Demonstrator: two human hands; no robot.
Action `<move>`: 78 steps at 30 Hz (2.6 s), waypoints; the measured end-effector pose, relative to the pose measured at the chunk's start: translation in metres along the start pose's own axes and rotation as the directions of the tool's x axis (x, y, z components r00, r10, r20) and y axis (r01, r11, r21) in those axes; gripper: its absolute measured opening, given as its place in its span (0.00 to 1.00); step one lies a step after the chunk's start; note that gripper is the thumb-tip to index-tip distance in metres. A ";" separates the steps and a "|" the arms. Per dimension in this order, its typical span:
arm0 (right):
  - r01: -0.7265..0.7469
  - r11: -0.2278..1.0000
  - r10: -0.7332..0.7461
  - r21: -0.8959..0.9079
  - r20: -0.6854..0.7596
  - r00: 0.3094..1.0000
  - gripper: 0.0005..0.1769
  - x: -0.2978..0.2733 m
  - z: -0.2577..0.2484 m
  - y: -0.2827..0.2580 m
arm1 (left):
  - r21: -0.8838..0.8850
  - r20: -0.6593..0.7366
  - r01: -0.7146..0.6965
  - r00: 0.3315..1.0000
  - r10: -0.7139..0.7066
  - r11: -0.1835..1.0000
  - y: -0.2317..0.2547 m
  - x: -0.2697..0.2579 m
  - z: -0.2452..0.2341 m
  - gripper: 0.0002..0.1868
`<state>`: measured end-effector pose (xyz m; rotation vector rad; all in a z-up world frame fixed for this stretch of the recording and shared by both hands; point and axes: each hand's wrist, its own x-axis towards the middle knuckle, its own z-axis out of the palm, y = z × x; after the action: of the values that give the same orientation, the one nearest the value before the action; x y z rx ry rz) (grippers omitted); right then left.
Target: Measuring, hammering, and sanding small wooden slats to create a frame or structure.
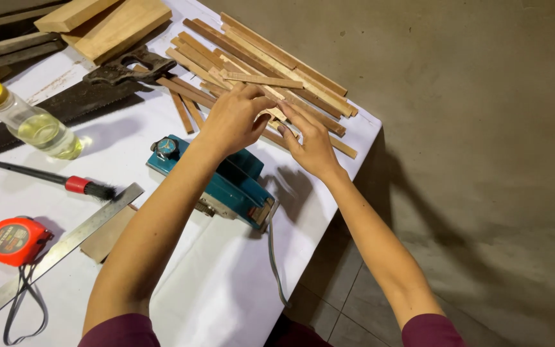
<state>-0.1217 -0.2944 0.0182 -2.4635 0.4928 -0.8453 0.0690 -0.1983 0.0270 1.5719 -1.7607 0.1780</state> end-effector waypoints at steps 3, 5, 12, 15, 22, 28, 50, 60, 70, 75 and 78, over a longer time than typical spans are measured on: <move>0.012 1.000 -0.012 0.002 0.011 1.000 0.25 0.013 0.004 0.041 | 0.013 0.098 0.051 0.994 -0.052 0.999 -0.027 0.020 0.017 0.15; -0.002 0.999 0.003 -0.044 0.026 1.000 0.23 0.017 0.013 0.070 | 0.031 0.187 0.103 0.976 -0.107 0.994 -0.047 0.033 0.031 0.16; -0.048 0.985 0.072 -0.167 0.143 0.987 0.23 0.024 0.059 0.182 | 0.274 0.579 0.222 0.739 -0.345 0.936 -0.102 0.073 0.086 0.23; -0.209 0.925 0.314 -0.317 0.330 0.890 0.26 0.045 0.046 0.145 | 0.377 0.707 0.130 0.600 -0.375 0.917 -0.126 0.084 0.113 0.30; -0.054 0.940 0.158 -0.338 0.290 0.944 0.33 0.054 0.066 0.179 | 0.474 0.712 0.122 0.530 -0.461 0.872 -0.137 0.102 0.123 0.39; -0.032 0.924 0.156 -0.381 0.298 0.942 0.34 0.060 0.076 0.181 | 0.477 0.738 0.078 0.506 -0.447 0.875 -0.132 0.097 0.125 0.38; -0.043 0.918 0.082 -0.394 0.081 0.993 0.22 0.059 0.085 0.217 | 0.222 0.786 0.295 0.510 -0.349 0.929 -0.144 0.094 0.100 0.37; -0.169 0.859 0.277 -0.483 0.161 0.947 0.24 0.065 0.087 0.217 | 0.330 0.598 0.113 0.743 -0.300 0.937 -0.167 0.073 0.125 0.18; 0.080 0.901 -0.131 -0.427 -0.092 0.987 0.16 0.053 0.095 0.211 | 0.252 0.569 0.312 0.718 -0.401 0.916 -0.159 0.065 0.108 0.09; 0.029 0.840 -0.121 -0.542 -0.136 0.983 0.11 0.055 0.102 0.209 | 0.280 0.394 0.186 0.872 -0.289 0.942 -0.183 0.056 0.150 0.28; 0.020 0.833 -0.155 -0.553 -0.199 0.968 0.10 0.056 0.096 0.198 | 0.341 0.382 0.130 0.886 -0.263 0.931 -0.182 0.052 0.149 0.33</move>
<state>-0.0523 -0.4513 -0.1305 -2.9361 0.8080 -1.1786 0.1695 -0.3660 -0.1137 2.1373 -1.9457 0.0061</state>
